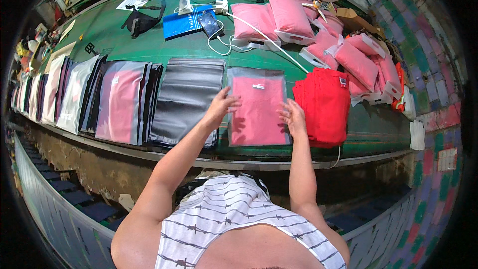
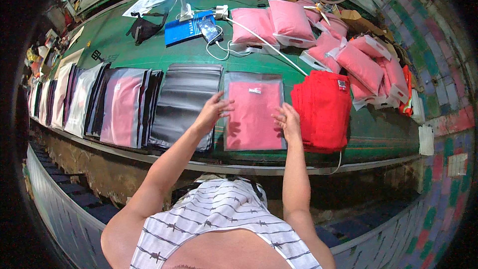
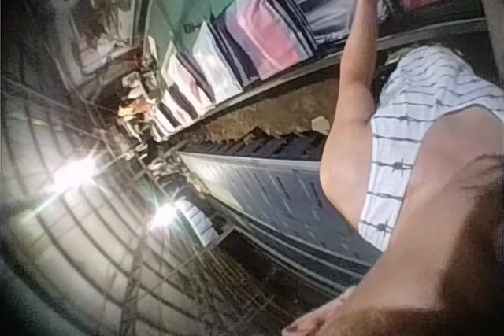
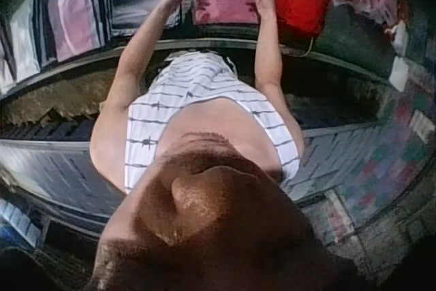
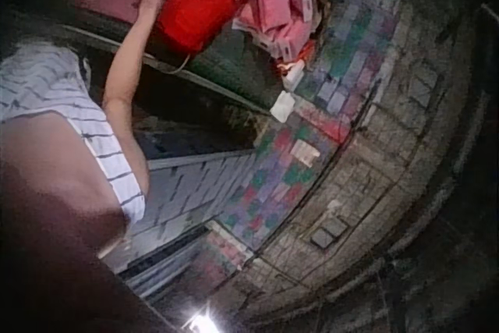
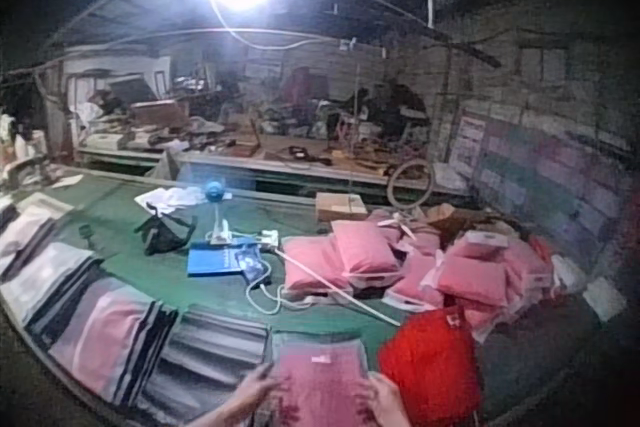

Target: The person folds red shirts and places each into a black plastic bag on a green workbench. The sealed bags are stacked in a row. The person repeats this process for multiple shirts throughout the clip.

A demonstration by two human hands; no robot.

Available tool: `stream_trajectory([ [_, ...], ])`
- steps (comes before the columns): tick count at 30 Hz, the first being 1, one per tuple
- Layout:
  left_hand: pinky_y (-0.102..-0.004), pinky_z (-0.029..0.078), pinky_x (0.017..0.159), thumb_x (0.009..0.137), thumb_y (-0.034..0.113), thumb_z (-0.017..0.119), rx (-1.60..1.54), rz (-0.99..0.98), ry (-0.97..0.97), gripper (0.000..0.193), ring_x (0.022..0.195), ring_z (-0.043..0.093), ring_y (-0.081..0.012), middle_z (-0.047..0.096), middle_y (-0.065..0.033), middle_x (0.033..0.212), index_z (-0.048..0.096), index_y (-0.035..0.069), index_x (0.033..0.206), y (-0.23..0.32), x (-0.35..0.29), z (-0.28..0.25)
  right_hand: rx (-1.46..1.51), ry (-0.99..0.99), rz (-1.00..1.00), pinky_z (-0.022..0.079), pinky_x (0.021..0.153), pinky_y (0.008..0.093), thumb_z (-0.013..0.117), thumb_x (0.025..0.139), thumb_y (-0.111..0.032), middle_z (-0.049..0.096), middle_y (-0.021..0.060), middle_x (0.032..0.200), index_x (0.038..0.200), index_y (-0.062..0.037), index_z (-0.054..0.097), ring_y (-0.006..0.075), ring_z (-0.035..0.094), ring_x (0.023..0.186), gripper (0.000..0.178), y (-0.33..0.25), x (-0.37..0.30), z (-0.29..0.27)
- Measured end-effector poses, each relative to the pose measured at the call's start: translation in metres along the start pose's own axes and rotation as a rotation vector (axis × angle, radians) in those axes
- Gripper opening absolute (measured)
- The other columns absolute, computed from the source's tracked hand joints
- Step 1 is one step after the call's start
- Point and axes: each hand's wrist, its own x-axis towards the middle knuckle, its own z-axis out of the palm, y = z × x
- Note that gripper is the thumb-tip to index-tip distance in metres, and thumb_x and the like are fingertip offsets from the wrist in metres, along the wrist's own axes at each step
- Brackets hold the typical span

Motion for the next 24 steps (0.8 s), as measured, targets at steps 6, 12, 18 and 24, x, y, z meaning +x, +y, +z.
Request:
stream_trajectory([
  [6,-0.0415,0.053,0.096,0.087,0.016,0.070,0.600,-0.083,0.103,0.064,0.114,0.062,-0.0329,0.055,-0.0237,0.134,0.047,0.001,0.145,-0.056,-0.008,-0.007,-1.060,0.315,-0.414,0.052,0.091,0.0451,0.069,0.091,-0.021,0.067,0.0194,0.123,0.125,0.0004,0.061,0.0366,0.066,0.105,0.041,0.057,-0.018,-0.020],
  [12,-0.0420,0.051,0.098,0.085,0.012,0.071,0.781,-0.045,0.231,0.046,0.115,0.059,-0.0335,0.042,-0.0229,0.137,0.059,0.002,0.128,-0.077,-0.021,0.003,-1.133,0.394,-0.502,0.048,0.098,0.0457,0.067,0.085,-0.010,0.066,0.0213,0.117,0.121,-0.0023,0.064,0.0404,0.061,0.112,0.037,0.079,-0.040,-0.019],
  [18,-0.0391,0.052,0.091,0.081,0.003,0.069,0.674,0.023,0.231,0.042,0.105,0.062,-0.0297,0.061,-0.0191,0.123,0.062,-0.001,0.122,-0.099,-0.005,-0.010,-0.995,0.091,-0.272,0.050,0.096,0.0439,0.063,0.073,0.001,0.068,0.0187,0.117,0.121,-0.0051,0.063,0.0376,0.063,0.113,0.048,0.069,-0.051,-0.033],
  [24,-0.0377,0.050,0.096,0.075,-0.003,0.068,0.719,0.163,0.266,0.055,0.112,0.062,-0.0287,0.063,-0.0179,0.122,0.058,0.000,0.129,-0.103,-0.008,-0.004,-0.681,0.031,-0.123,0.048,0.101,0.0377,0.069,0.073,0.001,0.067,0.0145,0.124,0.125,-0.0053,0.063,0.0252,0.062,0.121,0.053,0.051,-0.029,-0.033],
])
